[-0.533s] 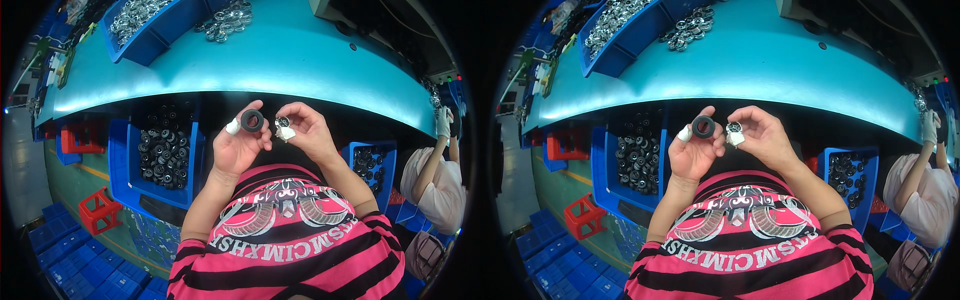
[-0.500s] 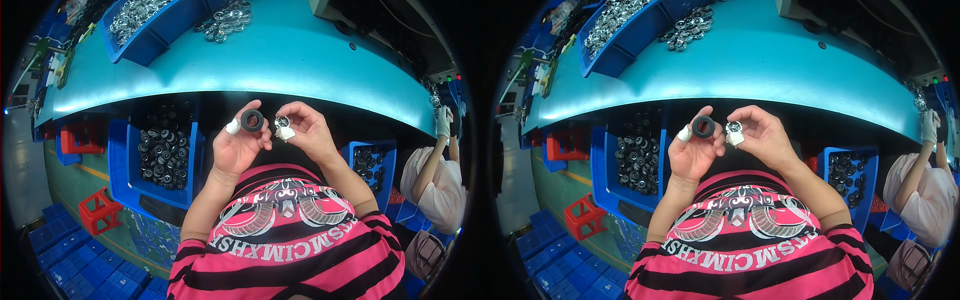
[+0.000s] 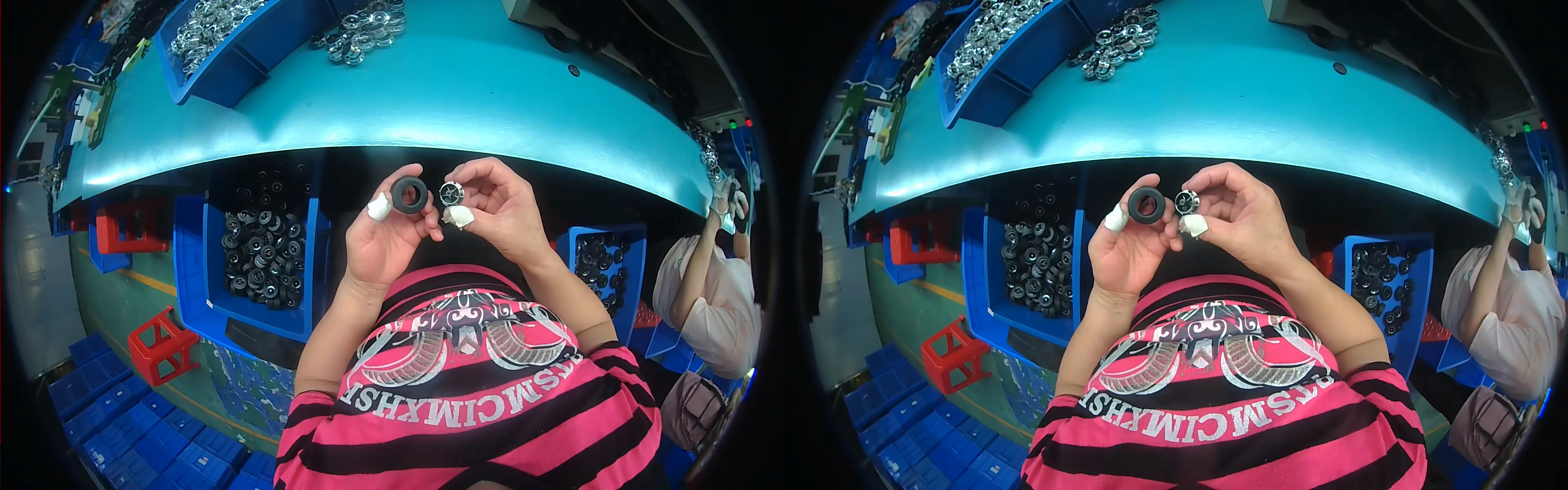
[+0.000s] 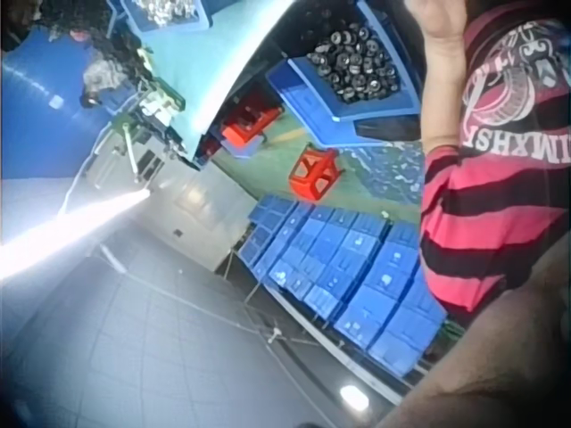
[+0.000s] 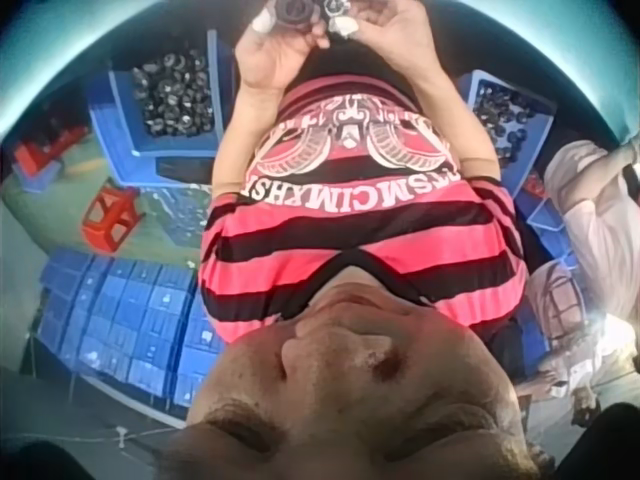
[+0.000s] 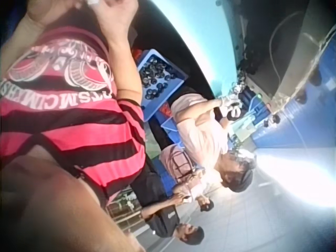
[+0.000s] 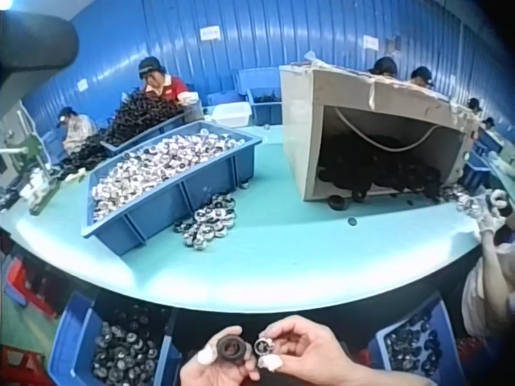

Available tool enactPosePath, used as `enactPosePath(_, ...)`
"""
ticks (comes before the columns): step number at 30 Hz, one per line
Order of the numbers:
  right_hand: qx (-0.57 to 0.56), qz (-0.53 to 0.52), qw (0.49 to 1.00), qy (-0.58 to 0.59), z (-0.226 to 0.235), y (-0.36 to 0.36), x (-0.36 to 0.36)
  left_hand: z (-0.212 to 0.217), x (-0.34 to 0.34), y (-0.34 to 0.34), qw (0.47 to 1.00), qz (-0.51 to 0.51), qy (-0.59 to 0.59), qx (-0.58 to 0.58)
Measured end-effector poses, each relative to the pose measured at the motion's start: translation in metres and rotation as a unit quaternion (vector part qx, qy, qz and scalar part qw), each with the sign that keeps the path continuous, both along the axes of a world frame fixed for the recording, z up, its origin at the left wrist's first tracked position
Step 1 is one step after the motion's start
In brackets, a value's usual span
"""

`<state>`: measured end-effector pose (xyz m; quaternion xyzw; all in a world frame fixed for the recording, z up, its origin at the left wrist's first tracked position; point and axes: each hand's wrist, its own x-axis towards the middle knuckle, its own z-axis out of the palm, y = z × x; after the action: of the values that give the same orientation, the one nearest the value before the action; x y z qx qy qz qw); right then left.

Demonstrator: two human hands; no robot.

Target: Assemble small plastic components into circular rings at a factory assembly line.

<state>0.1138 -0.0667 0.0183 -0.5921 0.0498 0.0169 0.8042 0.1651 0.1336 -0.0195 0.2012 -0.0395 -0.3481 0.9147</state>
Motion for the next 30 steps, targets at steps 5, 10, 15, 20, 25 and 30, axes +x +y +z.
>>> enactPosePath(5, -0.049, -0.012, 0.998, -0.039, 0.005, 0.003, 0.001, 0.001, -0.001, -0.001, 1.000, 0.003, -0.003, 0.021)
enactPosePath(10, -0.187, -0.030, 0.977, -0.099, 0.010, 0.005, 0.001, 0.005, -0.002, -0.001, 0.999, 0.002, -0.010, 0.032)
enactPosePath(15, -0.247, -0.027, 0.958, -0.146, 0.015, 0.007, 0.001, 0.005, -0.003, -0.001, 0.998, -0.002, -0.033, 0.062)
enactPosePath(20, -0.333, -0.023, 0.924, -0.189, 0.016, 0.010, 0.003, 0.008, -0.005, -0.004, 0.988, -0.001, -0.093, 0.123)
enactPosePath(25, -0.360, -0.075, 0.907, -0.204, 0.016, 0.019, 0.004, 0.014, -0.008, -0.005, 0.978, -0.002, -0.122, 0.172)
enactPosePath(30, -0.399, -0.075, 0.893, -0.196, 0.013, 0.016, 0.002, 0.007, -0.013, -0.004, 0.959, 0.029, -0.157, 0.233)
